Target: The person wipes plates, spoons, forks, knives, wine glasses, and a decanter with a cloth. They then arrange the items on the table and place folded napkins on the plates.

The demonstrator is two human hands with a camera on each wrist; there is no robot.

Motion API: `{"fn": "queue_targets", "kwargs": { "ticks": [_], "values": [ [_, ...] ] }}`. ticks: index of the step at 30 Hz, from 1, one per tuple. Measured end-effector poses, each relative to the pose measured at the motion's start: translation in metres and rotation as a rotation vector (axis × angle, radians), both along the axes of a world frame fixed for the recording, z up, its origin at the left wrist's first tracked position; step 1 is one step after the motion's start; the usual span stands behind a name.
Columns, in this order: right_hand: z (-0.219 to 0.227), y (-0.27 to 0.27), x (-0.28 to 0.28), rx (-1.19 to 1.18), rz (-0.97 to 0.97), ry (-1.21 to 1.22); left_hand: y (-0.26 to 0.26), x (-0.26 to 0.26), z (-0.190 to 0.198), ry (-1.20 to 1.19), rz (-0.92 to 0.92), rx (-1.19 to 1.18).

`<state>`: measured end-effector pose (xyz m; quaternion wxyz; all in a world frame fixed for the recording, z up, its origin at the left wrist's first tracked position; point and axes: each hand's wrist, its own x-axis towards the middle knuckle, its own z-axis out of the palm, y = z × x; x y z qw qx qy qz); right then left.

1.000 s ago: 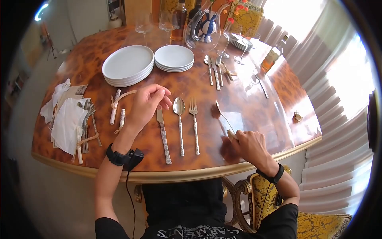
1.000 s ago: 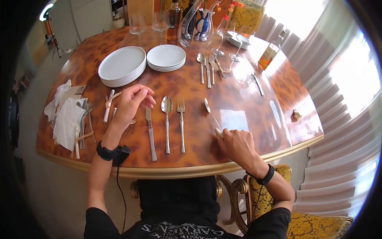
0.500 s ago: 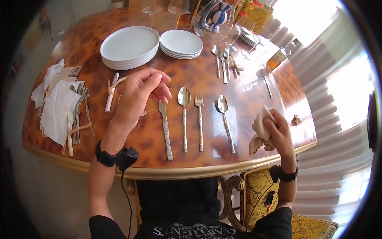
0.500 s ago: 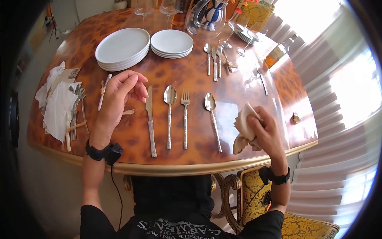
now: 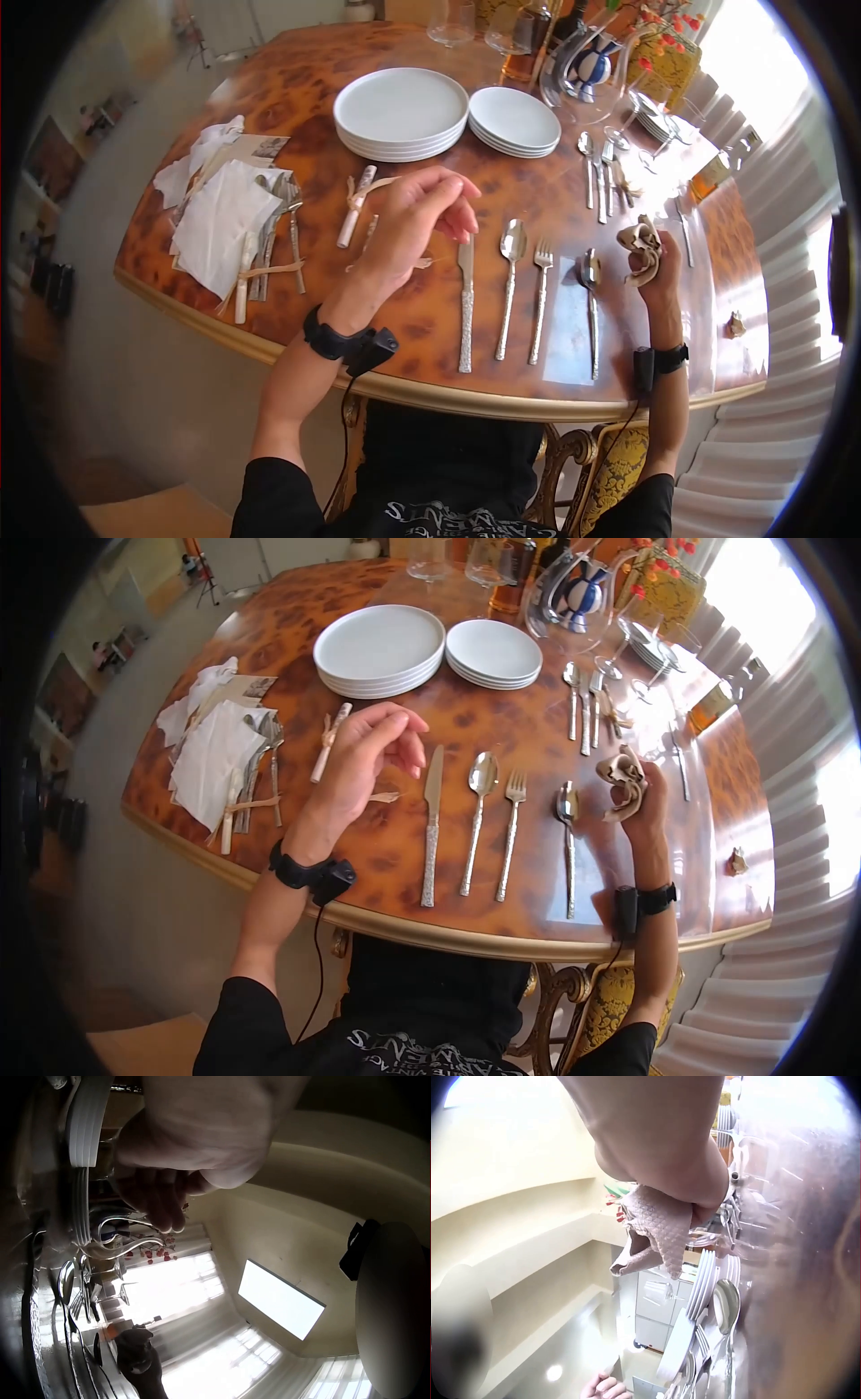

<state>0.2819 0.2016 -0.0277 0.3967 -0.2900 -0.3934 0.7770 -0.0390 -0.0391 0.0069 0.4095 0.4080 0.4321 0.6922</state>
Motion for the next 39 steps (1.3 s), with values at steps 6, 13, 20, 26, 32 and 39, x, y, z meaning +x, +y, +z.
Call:
{"fn": "queue_targets", "kwargs": {
  "ticks": [6,13,20,26,32,39],
  "values": [
    [-0.014,0.016,0.011,0.092,-0.014,0.002,-0.002,0.001,0.002,0.048,-0.047,-0.083],
    [-0.017,-0.003,-0.008,0.151,-0.03,0.075,-0.008,-0.005,0.009,0.284,-0.008,-0.152],
    [-0.04,0.028,0.004,0.176,0.035,0.064,-0.053,-0.065,0.027,0.867,0.145,-0.412],
    [-0.031,0.017,0.001,0.14,-0.137,0.017,-0.093,-0.099,0.007,1.477,0.452,-1.017],
    [-0.027,0.009,-0.003,0.14,-0.082,-0.016,-0.1,-0.134,-0.03,1.567,0.448,-1.166],
    [-0.026,0.008,0.003,0.131,-0.094,0.014,-0.101,-0.13,-0.022,0.765,0.362,-0.921]
  ]
}}
